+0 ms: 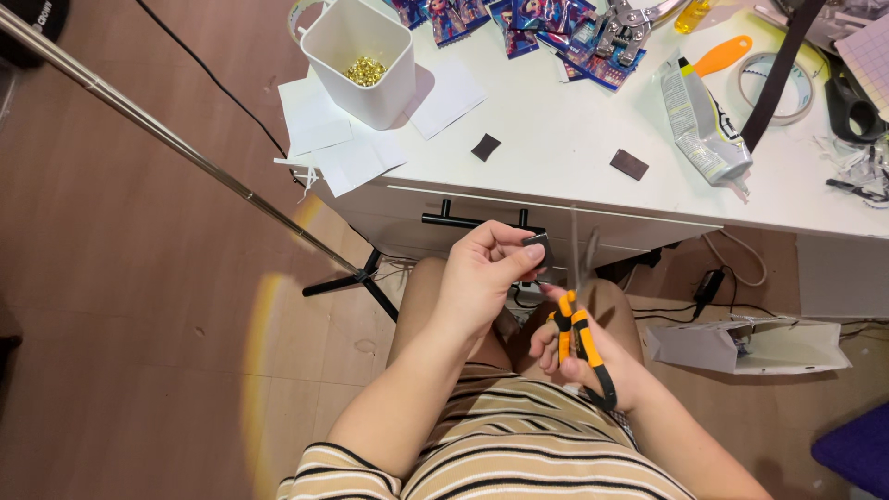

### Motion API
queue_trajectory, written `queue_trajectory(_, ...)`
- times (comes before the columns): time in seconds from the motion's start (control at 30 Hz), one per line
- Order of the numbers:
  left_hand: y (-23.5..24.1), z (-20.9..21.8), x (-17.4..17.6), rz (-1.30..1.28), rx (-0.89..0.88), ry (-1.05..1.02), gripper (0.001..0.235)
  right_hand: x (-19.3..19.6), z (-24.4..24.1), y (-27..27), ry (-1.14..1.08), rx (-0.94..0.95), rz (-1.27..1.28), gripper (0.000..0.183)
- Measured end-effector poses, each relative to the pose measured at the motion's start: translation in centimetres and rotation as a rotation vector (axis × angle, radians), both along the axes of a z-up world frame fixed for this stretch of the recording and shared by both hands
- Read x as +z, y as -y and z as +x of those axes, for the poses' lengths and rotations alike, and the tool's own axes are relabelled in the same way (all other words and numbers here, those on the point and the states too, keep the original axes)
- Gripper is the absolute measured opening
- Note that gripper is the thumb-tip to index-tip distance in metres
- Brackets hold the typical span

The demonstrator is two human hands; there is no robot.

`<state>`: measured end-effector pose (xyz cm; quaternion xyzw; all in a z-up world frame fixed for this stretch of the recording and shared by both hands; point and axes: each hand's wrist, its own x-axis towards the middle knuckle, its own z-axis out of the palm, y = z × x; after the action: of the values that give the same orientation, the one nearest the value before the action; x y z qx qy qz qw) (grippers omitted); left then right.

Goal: The person cuts a black tape strip into small rectangular pieces using orange-handled scissors. They place the cut pieces on the table, then pick up a roll of white tape and apply a small piece to one of the black pieces.

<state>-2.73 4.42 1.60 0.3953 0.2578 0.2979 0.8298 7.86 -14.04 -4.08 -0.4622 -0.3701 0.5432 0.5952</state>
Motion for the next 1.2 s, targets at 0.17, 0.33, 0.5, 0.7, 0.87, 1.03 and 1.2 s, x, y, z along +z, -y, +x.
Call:
queue_trajectory(0.17,0.3,-0.7,3.3,0.109,-0.079,-0.227,0.017,3.3,-0.2,-0.1,0.201,0.199,-0.136,0.115)
queue_trajectory(0.33,0.5,-0.8,4.3,0.113,-0.132,-0.266,0.016,3.9,0.5,-0.2,0.324,0.222,-0.156,0.1)
queue_trajectory(0.5,0.3,-0.7,3.7,0.217,-0.162,-0.327,0.016,3.4,0.7,0.3,0.188,0.2,-0.15,0.07)
queue_trajectory(0.7,0.3,-0.6,3.6,0.141,-0.177,-0.25,0.017,2.7,0.6,0.5,0.27,0.158,-0.223,0.056)
queue_trajectory(0.87,0.3,-0.4,3.1,0.092,-0.181,-0.192,0.018,2.4,0.2,0.6,0.189,0.127,-0.261,0.045)
queue_trajectory(1.03,0.4,-0.3,2.9,0.088,-0.186,-0.16,0.017,2.3,-0.2,0.5,0.195,0.107,-0.279,0.039)
queue_trajectory(1.2,0.7,0.1,2.4,0.017,-0.197,-0.106,0.014,2.7,-0.7,0.3,0.232,0.074,-0.353,0.035)
